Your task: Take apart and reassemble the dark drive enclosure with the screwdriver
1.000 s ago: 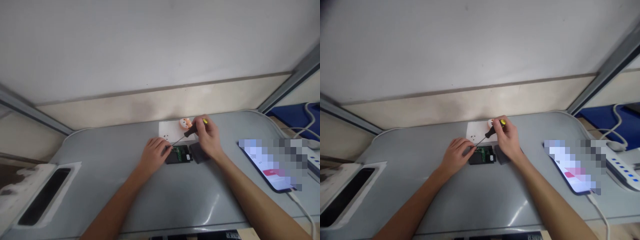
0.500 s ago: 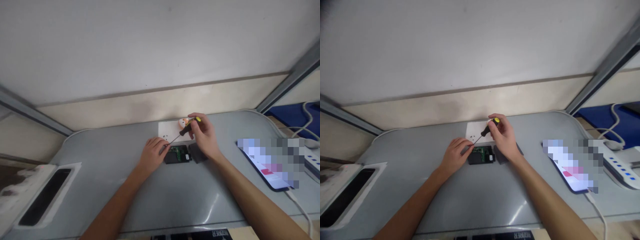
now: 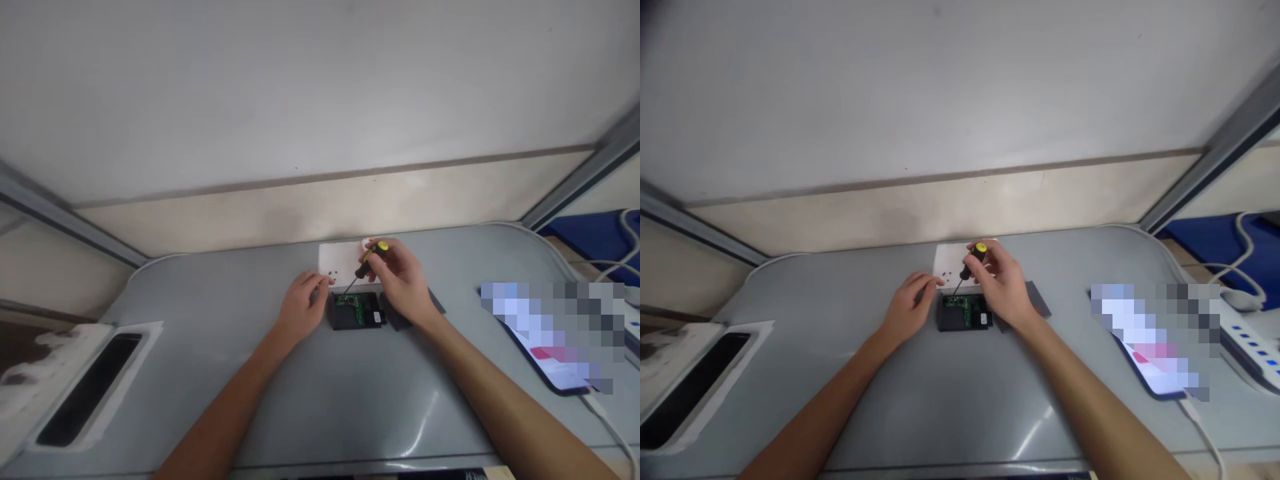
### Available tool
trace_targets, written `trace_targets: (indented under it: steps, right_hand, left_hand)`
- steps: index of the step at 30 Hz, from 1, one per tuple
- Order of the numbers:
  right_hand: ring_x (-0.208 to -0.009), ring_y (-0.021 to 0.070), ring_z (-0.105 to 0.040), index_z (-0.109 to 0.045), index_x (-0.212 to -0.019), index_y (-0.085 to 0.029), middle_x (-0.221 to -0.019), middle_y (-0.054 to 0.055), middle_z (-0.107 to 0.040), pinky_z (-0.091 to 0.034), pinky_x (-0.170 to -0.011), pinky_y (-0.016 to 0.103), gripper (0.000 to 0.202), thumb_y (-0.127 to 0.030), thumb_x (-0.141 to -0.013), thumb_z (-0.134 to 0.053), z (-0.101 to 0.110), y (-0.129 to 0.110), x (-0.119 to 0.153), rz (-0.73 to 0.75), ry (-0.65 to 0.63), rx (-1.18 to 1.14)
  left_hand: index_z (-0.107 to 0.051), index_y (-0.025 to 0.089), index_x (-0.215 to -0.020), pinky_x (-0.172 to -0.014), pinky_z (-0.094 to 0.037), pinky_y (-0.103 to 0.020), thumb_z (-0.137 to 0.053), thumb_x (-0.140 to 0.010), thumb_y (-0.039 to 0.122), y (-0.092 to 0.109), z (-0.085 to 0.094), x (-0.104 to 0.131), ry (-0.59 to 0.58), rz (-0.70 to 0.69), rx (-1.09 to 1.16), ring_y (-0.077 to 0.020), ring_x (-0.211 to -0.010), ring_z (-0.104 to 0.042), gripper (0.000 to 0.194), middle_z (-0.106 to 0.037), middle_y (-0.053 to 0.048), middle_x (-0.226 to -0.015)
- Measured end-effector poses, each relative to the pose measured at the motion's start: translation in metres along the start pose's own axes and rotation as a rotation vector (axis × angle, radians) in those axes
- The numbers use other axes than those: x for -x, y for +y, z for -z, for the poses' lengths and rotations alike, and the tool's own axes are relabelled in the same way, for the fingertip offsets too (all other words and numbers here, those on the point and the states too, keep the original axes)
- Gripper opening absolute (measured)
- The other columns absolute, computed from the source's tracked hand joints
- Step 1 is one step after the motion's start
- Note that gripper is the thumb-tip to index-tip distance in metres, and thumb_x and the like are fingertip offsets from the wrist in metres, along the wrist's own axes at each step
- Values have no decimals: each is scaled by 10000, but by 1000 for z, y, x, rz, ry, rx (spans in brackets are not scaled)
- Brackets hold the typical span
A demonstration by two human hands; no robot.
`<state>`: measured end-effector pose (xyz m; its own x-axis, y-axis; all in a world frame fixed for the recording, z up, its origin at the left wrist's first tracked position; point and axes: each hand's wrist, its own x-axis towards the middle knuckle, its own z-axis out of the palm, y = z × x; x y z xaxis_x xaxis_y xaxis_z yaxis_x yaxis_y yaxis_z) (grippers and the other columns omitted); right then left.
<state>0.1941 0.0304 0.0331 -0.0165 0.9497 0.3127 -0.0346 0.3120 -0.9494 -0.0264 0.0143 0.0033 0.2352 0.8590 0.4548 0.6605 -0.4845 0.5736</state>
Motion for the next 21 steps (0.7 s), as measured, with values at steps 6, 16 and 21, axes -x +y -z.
trace_targets:
  steps: [6, 16, 21]
  right_hand:
    - [-801, 164, -695, -663, -1096, -241, -1023, 48, -710, -559, -662, 308, 304, -496, -932, -685, -1, 3, 2, 28, -6, 46]
    - [-750, 142, -676, -664, -1110, -243, -1082, 53, -696, -562, -655, 304, 313, -493, -924, -696, 0, 5, 3, 16, -17, 93]
    - [-726, 140, -652, -669, -1067, -239, -1043, 49, -699, -565, -658, 311, 273, -472, -928, -694, -1, 0, 6, 46, -21, 134]
  left_hand:
    - [-704, 209, -939, -857, -535, -361, -460, -1067, 262, 1, 0, 2, -27, -72, -55, -196, -909, -663, 281, -702, -43, -916]
    - [-702, 199, -908, -812, -545, -350, -445, -1072, 269, 4, 0, 2, -103, -91, -64, -192, -864, -661, 312, -689, -55, -897]
    - [-680, 200, -883, -783, -539, -333, -450, -1064, 240, 4, -3, 3, -131, -117, -53, -181, -836, -647, 296, -670, -49, -889]
